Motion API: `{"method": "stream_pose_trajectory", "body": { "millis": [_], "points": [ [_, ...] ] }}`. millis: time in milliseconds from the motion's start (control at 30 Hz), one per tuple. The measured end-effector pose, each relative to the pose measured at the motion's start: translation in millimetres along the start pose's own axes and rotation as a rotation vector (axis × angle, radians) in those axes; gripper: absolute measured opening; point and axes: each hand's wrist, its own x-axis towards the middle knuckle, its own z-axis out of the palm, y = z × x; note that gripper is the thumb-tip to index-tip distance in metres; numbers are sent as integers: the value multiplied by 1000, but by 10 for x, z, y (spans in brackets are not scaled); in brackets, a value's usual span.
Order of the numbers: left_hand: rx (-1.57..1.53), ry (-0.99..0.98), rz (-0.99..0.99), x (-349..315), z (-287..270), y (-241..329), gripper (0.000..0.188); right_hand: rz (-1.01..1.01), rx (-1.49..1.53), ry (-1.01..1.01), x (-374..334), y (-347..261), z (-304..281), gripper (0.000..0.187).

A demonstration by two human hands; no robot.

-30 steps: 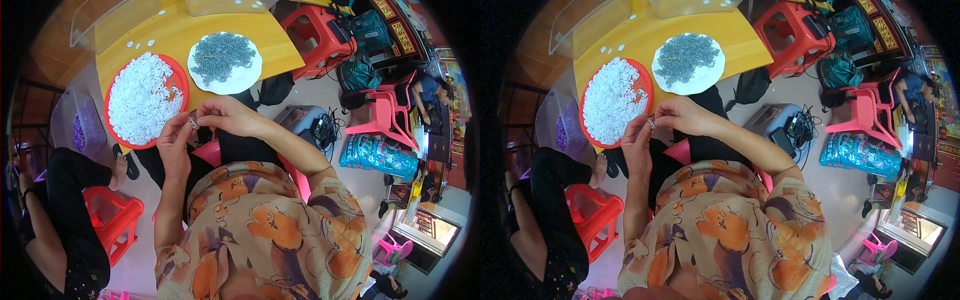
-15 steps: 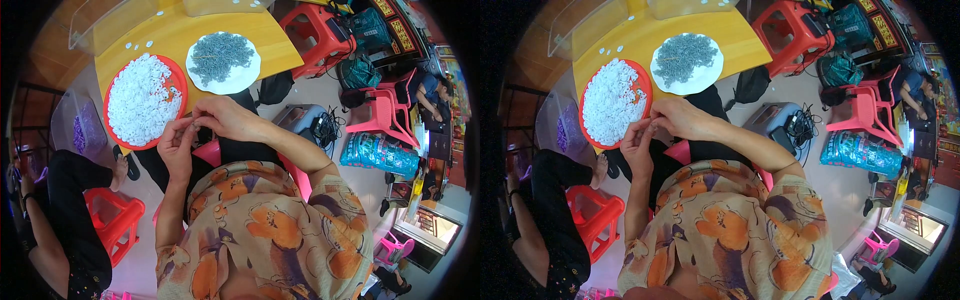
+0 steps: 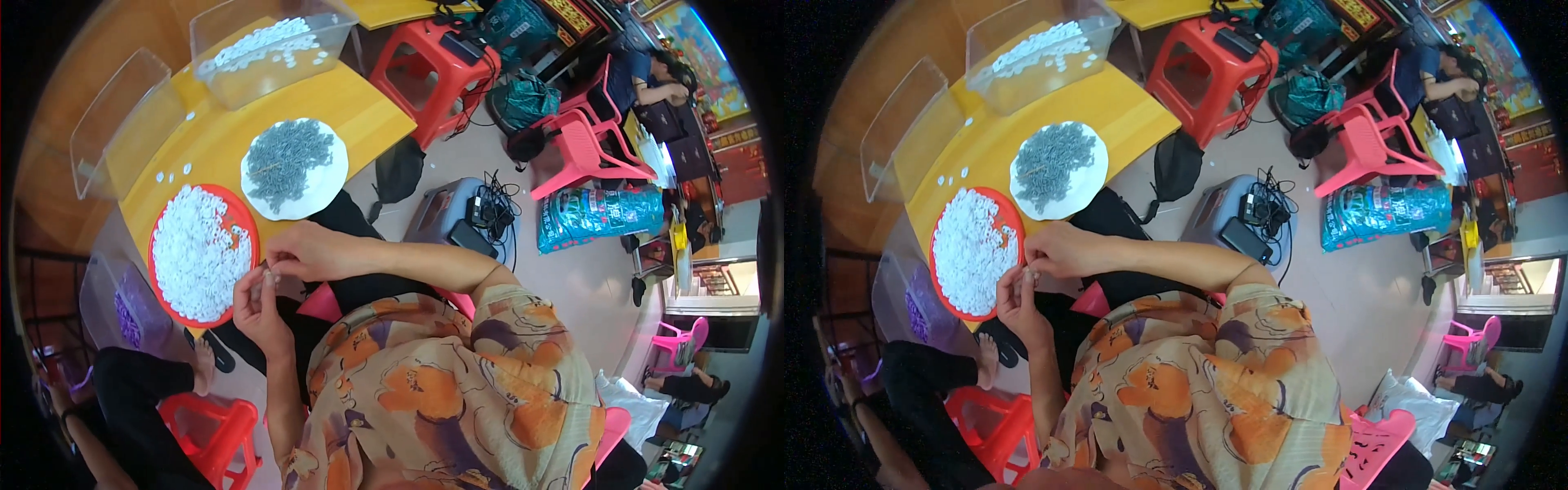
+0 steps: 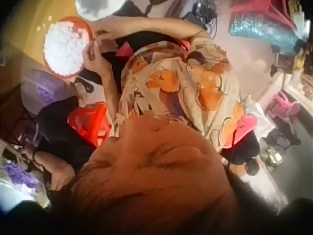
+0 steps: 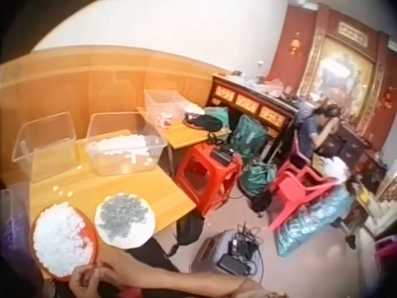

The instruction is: The recorder is manually assembling small white plastic components by inserting metal pins into them.

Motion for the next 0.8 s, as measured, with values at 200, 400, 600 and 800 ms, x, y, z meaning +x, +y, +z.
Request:
{"method": "stream_pose_trajectory", "body": {
  "millis": [200,400,600,800],
  "points": [
    [-29,-7,-4,35,29,-1,19,2,30,87,-73,37,58,13],
    [-208,-63,-304,78,13,-55,16,34,30,130,-106,23,42,11],
    [-145,-84,-257,51,33,-56,12,88,44,152,-141,-19,56,11],
    [-86,-16,-159,31,18,-76,12,166,165,152,-114,48,168,10]
  ]
}}
